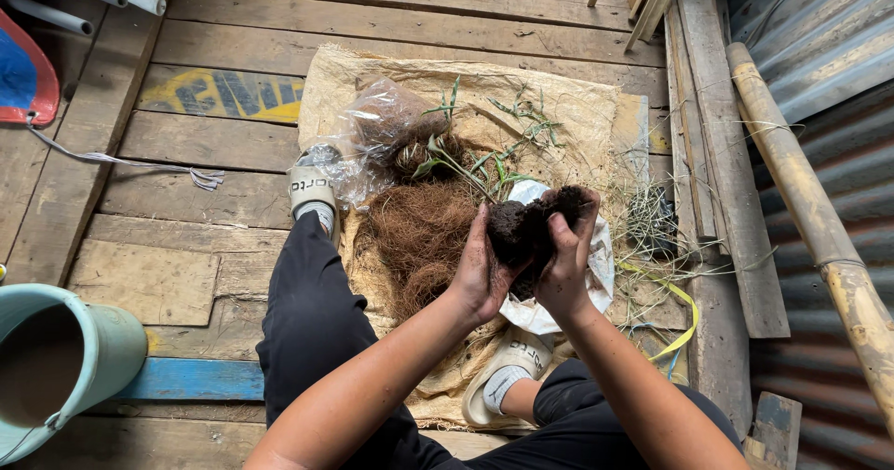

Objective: The person packs soil and coconut coir around the roots of a small plant, shaping the root ball by hand. The person repeatedly adds soil from a white sack and compresses the mixture to form a firm ball around the plant's base.

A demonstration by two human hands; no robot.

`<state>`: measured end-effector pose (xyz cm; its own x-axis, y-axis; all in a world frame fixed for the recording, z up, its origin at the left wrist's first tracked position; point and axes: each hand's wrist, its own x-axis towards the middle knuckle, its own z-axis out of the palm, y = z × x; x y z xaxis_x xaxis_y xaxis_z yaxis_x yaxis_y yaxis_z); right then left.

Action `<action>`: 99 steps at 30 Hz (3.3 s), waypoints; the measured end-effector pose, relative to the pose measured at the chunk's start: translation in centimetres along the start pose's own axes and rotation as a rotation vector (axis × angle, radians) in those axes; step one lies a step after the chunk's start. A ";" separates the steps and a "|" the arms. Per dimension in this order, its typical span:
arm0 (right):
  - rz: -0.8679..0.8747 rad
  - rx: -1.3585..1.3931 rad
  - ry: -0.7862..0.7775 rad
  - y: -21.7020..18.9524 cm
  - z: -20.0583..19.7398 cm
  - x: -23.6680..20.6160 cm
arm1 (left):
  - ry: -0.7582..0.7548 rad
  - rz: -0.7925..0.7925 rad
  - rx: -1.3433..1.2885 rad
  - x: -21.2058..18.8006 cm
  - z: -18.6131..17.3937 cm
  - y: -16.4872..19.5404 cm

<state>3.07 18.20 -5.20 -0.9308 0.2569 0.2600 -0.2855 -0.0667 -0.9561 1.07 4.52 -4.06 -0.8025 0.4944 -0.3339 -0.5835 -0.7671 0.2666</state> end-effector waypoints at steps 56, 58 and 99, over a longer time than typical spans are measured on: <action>-0.305 -0.490 -0.222 -8.6 0.8 2.0 | -0.420 0.542 1.182 -2.8 2.0 4.1; -0.271 -0.441 -0.245 -8.4 0.8 2.0 | -0.418 0.588 1.266 -2.9 2.0 4.2; -0.287 -0.541 -0.295 -6.3 3.2 0.2 | -0.252 0.812 0.983 -2.7 1.0 2.4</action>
<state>3.96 15.55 1.31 -0.8803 -0.0866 0.4665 -0.4479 0.4762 -0.7567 1.75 1.77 -1.64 -0.9061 0.1777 0.3839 0.3169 -0.3159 0.8943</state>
